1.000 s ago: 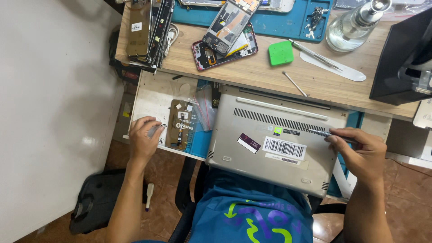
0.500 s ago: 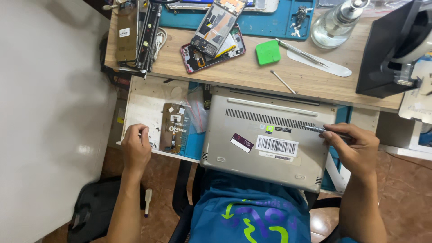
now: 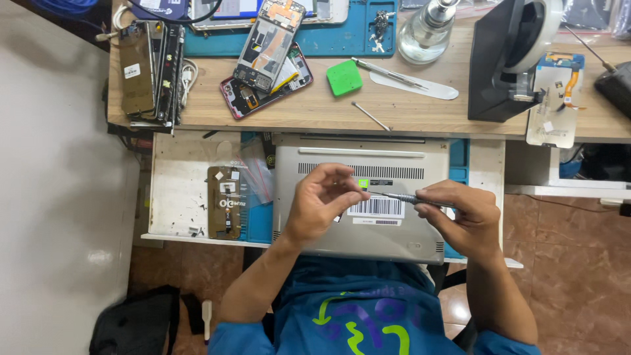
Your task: The person uses a screwdriver to remove screws from the back panel of a silver laptop. They place the removed screws into a drawer and continue unscrewing the device.
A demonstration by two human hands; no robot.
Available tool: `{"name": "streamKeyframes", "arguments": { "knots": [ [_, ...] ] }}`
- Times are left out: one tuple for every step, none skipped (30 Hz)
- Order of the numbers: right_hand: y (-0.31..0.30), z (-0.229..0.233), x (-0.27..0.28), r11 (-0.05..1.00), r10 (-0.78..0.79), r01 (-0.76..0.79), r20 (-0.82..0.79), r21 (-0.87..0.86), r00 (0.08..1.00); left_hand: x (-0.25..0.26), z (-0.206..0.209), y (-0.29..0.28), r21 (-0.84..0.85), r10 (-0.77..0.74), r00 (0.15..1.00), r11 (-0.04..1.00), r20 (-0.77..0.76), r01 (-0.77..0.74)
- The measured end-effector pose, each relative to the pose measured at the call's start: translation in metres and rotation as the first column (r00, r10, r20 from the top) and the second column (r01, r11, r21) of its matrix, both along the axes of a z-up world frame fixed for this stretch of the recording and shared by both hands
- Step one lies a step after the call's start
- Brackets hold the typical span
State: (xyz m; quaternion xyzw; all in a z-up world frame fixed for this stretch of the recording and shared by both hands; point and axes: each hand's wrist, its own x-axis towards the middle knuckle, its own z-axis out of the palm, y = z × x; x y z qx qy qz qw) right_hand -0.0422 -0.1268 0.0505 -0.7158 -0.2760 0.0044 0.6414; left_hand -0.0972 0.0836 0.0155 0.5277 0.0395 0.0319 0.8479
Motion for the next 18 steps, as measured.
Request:
{"name": "streamKeyframes", "arguments": {
  "knots": [
    [-0.001,-0.001,0.000,1.000,-0.006,0.006,0.001,-0.005,1.000,0.003,0.002,-0.004,-0.005,-0.006,1.000,1.000,0.001,0.006],
    [-0.002,-0.003,0.000,1.000,-0.021,0.021,-0.001,0.010,1.000,0.007,0.005,-0.008,-0.063,-0.027,1.000,0.998,-0.014,0.026],
    [-0.003,-0.004,0.000,0.999,-0.039,0.039,-0.002,0.026,0.999,0.010,0.008,-0.012,-0.119,-0.050,0.998,0.992,-0.027,0.046],
    [-0.006,-0.004,0.000,0.999,-0.046,0.046,-0.001,0.023,0.999,0.012,0.008,-0.013,-0.123,-0.058,0.998,0.991,-0.027,0.054],
    [-0.008,-0.004,0.000,0.998,-0.060,0.060,0.002,0.020,0.998,0.015,0.008,-0.014,-0.150,-0.059,0.997,0.987,-0.040,0.052],
    [-0.010,-0.004,0.001,0.997,-0.073,0.073,0.005,0.018,0.997,0.018,0.009,-0.016,-0.177,-0.061,0.997,0.983,-0.054,0.050],
    [-0.012,-0.004,0.001,0.996,-0.083,0.083,0.003,0.012,0.997,0.021,0.003,-0.018,-0.183,-0.071,0.996,0.981,-0.057,0.059],
    [-0.013,-0.004,0.001,0.996,-0.086,0.086,0.010,0.026,0.996,0.024,-0.003,-0.019,-0.182,-0.085,0.995,0.981,-0.058,0.073],
    [-0.014,-0.004,0.001,0.995,-0.088,0.088,0.019,0.041,0.996,0.027,-0.008,-0.021,-0.179,-0.098,0.993,0.980,-0.058,0.086],
    [-0.015,-0.003,0.002,0.995,-0.098,0.097,0.017,0.036,0.995,0.028,-0.007,-0.023,-0.184,-0.108,0.992,0.978,-0.059,0.095],
    [-0.017,-0.001,0.002,0.994,-0.109,0.109,0.012,0.024,0.994,0.029,-0.006,-0.025,-0.193,-0.119,0.991,0.976,-0.066,0.104],
    [-0.018,0.000,0.002,0.993,-0.121,0.121,0.007,0.013,0.993,0.031,-0.004,-0.028,-0.201,-0.130,0.989,0.973,-0.072,0.113],
    [-0.021,0.000,0.002,0.991,-0.131,0.131,0.005,0.007,0.991,0.032,-0.001,-0.030,-0.207,-0.140,0.987,0.971,-0.073,0.122],
    [-0.023,0.000,0.003,0.991,-0.132,0.131,0.006,0.020,0.991,0.034,0.001,-0.032,-0.217,-0.151,0.986,0.967,-0.076,0.131],
    [-0.025,0.000,0.003,0.991,-0.131,0.131,0.008,0.035,0.991,0.035,0.005,-0.034,-0.226,-0.161,0.984,0.964,-0.079,0.139],
    [-0.027,0.000,0.004,0.990,-0.141,0.141,0.007,0.030,0.990,0.037,0.005,-0.036,-0.230,-0.171,0.982,0.962,-0.080,0.149],
    [-0.029,-0.001,0.004,0.989,-0.146,0.145,0.011,0.039,0.989,0.038,0.005,-0.039,-0.260,-0.180,0.980,0.954,-0.088,0.152],
    [-0.031,-0.001,0.005,0.988,-0.151,0.150,0.016,0.047,0.988,0.040,0.005,-0.041,-0.289,-0.189,0.977,0.945,-0.095,0.155]
  ]
}}
